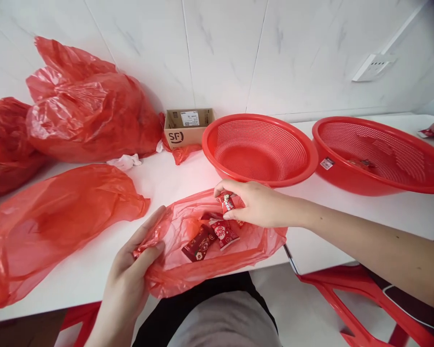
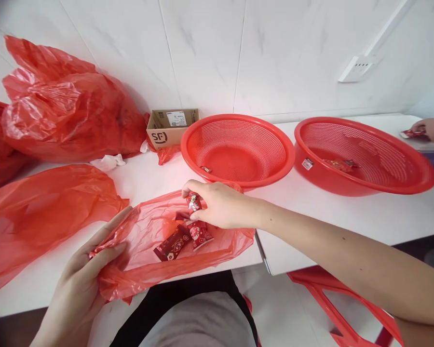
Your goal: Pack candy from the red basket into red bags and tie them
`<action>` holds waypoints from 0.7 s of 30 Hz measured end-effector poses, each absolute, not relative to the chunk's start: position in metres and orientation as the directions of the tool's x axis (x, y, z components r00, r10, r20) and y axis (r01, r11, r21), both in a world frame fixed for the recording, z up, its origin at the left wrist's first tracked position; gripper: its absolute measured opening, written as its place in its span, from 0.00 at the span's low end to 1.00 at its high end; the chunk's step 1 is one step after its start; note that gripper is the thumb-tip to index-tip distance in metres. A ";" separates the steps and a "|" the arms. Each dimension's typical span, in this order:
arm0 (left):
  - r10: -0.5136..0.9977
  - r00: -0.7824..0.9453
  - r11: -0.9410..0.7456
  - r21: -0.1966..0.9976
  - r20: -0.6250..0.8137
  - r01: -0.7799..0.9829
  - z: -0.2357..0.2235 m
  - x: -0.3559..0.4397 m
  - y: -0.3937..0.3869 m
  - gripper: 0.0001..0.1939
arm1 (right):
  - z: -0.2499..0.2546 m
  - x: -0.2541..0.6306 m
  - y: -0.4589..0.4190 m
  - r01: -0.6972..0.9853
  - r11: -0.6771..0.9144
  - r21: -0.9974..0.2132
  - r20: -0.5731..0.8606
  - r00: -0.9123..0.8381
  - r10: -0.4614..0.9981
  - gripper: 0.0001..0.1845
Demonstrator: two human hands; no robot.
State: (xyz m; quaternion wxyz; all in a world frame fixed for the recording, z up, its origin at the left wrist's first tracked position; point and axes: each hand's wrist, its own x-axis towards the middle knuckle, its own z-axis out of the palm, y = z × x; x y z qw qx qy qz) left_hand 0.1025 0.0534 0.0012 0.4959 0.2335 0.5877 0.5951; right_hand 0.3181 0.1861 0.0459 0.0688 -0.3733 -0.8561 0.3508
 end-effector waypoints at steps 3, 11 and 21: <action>0.868 -0.399 0.171 0.932 -0.296 -0.319 0.000 0.102 0.053 0.34 | 0.047 0.319 0.185 0.559 0.502 -0.660 -0.142 -0.749 0.647 0.20; 0.843 -0.452 0.172 0.943 -0.291 -0.286 0.003 0.100 0.052 0.32 | 0.059 0.322 0.198 0.419 0.543 -0.727 0.058 -0.751 0.657 0.21; 0.841 -0.481 0.190 0.967 -0.250 -0.169 -0.004 0.098 0.040 0.37 | 0.029 0.287 0.321 0.790 0.583 -0.191 -0.282 -0.613 0.738 0.33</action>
